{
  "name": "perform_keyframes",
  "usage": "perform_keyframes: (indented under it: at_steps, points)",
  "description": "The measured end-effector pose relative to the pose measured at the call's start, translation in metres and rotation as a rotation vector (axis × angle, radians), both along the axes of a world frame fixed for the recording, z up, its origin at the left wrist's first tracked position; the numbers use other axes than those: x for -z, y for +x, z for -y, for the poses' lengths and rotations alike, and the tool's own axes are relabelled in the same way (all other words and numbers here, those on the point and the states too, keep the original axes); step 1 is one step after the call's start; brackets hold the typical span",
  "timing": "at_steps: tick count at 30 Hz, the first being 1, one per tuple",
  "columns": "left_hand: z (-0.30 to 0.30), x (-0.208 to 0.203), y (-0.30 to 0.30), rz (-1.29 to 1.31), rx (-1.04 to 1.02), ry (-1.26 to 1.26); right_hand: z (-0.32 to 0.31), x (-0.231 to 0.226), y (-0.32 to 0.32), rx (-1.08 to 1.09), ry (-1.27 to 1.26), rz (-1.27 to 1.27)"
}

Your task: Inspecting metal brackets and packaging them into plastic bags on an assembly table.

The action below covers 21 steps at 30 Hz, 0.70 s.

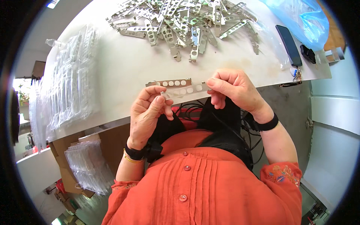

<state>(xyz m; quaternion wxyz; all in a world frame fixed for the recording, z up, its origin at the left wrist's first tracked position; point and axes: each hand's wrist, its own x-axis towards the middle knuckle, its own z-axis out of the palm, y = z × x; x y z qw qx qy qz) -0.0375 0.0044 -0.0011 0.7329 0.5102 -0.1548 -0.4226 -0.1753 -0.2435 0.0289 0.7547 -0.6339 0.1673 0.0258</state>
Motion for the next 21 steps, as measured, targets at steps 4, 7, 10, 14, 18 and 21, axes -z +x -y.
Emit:
perform_keyframes:
  at_steps: [4,7,10,14,18,21]
  points:
    - [0.0001,0.0005,0.0002,-0.027,0.001,0.003,0.0002,0.0008,0.0001,0.007,0.003,0.004]
    - [-0.0009,-0.0018,0.0013,-0.031,0.028,-0.013,-0.0001,-0.0002,0.0004,0.013,-0.005,-0.004]
    - [-0.0013,-0.0016,0.0012,-0.035,0.029,-0.015,-0.0007,-0.0008,0.0004,0.020,-0.009,-0.006]
    - [-0.0014,-0.0011,0.0002,-0.036,0.026,-0.014,-0.0010,-0.0005,-0.0001,0.024,-0.009,-0.008]
    - [-0.0025,-0.0001,0.0001,-0.011,0.038,-0.007,-0.0008,-0.0001,-0.0002,0.020,-0.009,-0.002]
    - [-0.0028,0.0000,-0.0010,-0.015,0.040,-0.012,-0.0020,0.0007,0.0002,0.027,-0.013,0.012]
